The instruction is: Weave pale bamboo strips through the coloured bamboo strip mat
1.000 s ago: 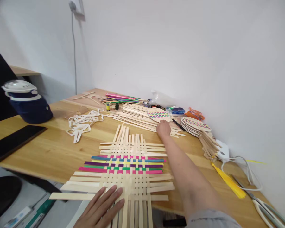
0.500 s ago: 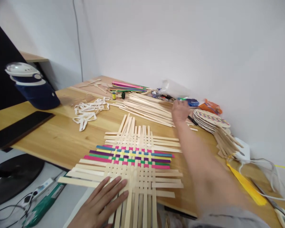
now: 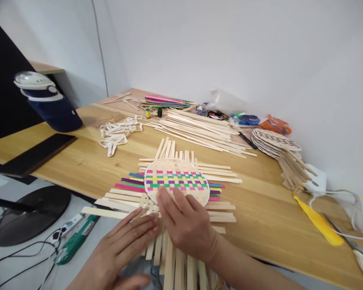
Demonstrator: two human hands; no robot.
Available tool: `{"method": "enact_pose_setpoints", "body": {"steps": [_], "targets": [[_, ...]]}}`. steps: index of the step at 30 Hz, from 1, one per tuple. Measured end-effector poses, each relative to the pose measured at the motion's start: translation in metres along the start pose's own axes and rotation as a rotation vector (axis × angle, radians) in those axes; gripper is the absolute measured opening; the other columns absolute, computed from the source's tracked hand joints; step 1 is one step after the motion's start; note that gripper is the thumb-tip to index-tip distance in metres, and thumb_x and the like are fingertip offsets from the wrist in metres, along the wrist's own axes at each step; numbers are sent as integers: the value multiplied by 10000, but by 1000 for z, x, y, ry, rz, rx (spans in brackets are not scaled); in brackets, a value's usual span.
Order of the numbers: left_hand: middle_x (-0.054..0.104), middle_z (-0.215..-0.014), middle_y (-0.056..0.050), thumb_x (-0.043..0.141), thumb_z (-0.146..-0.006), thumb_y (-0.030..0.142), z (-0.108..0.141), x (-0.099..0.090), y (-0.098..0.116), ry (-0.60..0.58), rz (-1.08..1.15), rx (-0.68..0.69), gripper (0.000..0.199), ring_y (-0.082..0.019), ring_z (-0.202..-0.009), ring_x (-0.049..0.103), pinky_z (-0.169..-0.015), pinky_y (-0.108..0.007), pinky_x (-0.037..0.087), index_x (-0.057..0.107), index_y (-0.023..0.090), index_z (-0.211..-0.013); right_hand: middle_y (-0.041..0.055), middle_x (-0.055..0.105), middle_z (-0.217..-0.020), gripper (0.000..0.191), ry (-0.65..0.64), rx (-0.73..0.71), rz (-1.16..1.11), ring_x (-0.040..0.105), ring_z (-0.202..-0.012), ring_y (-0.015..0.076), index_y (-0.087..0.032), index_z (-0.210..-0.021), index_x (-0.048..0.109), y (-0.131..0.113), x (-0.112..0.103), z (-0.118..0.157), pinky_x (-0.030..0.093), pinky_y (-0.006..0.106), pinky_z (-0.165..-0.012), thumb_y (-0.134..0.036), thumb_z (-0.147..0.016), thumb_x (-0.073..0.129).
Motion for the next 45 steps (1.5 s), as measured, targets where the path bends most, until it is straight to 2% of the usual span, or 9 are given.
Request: {"method": "enact_pose_setpoints", "body": {"steps": [3, 7, 19, 25, 32, 35, 38, 41, 45], "targets": [[718, -1167, -90, 542, -945, 205, 3, -8, -4, 185, 9, -34, 293, -176, -1185, 623, -1131, -342, 424, 621, 137, -1219, 86, 692, -1229, 326, -34, 31, -75, 599, -1071, 253, -94, -1175, 682, -12, 16, 5, 481, 363, -818, -141, -959, 442], [733, -1110, -79, 539, -895, 66, 3, -7, -16, 247, 24, -100, 294, -174, -1132, 645, -1088, -352, 465, 642, 155, -1155, 84, 708, -1180, 281, -85, 73, -141, 614, -1040, 241, -117, -1153, 682, -13, 33, 9, 501, 359, -825, -151, -943, 500], [676, -1237, -84, 529, -926, 96, -12, 0, -44, 204, 11, -168, 360, -196, -1221, 590, -1046, -368, 509, 578, 185, -1271, 94, 721, -1024, 275, -88, 142, -273, 627, -947, 213, -140, -1084, 677, -7, 37, 3, 506, 351, -829, -327, -973, 509], [577, -1366, -116, 529, -930, 108, -6, 11, -49, 181, 33, -247, 405, -228, -1320, 508, -1069, -396, 499, 534, 179, -1329, 85, 712, -1028, 248, -113, 104, -270, 617, -959, 225, -102, -1089, 662, -10, 32, 0, 510, 355, -791, -268, -956, 535], [587, -1354, -102, 539, -924, 109, -3, 20, -52, 173, 61, -249, 409, -247, -1337, 491, -1076, -438, 491, 549, 204, -1322, 101, 699, -1034, 236, -180, 75, -279, 611, -989, 236, -90, -1112, 643, -19, 37, 4, 516, 346, -815, -205, -913, 589], [622, -1311, -98, 546, -917, 111, -4, 20, -52, 176, 50, -237, 375, -247, -1305, 525, -1061, -433, 504, 580, 200, -1280, 93, 706, -967, 181, -183, 81, -325, 629, -946, 214, -118, -1017, 661, -19, 37, 2, 519, 337, -819, -243, -944, 553], [649, -1271, -97, 555, -915, 122, -6, 17, -52, 170, 40, -245, 329, -244, -1278, 550, -1049, -427, 513, 612, 191, -1231, 80, 725, -935, 181, -123, 138, -440, 650, -902, 188, -140, -973, 670, -7, 32, 0, 524, 321, -808, -228, -960, 512], [669, -1230, -103, 566, -914, 136, -9, 15, -51, 162, 41, -266, 285, -237, -1250, 569, -1039, -415, 520, 635, 166, -1189, 69, 742, -990, 210, -41, 330, -563, 663, -927, 173, -157, -1027, 675, 23, 28, 4, 530, 320, -831, -141, -931, 489], [684, -1197, -103, 553, -925, 165, -14, 12, -53, 120, 38, -293, 245, -235, -1206, 598, -1019, -420, 532, 655, 161, -1148, 50, 751, -942, 187, -74, 432, -677, 658, -934, 191, -201, -1016, 696, 63, 31, 20, 527, 371, -869, -169, -901, 551]]}}
Point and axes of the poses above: each hand's wrist, its own z-axis away from the middle knuckle, its own x-axis out of the palm, y = z × x, the point moved 5 cm from there along -z, towards the middle knuckle
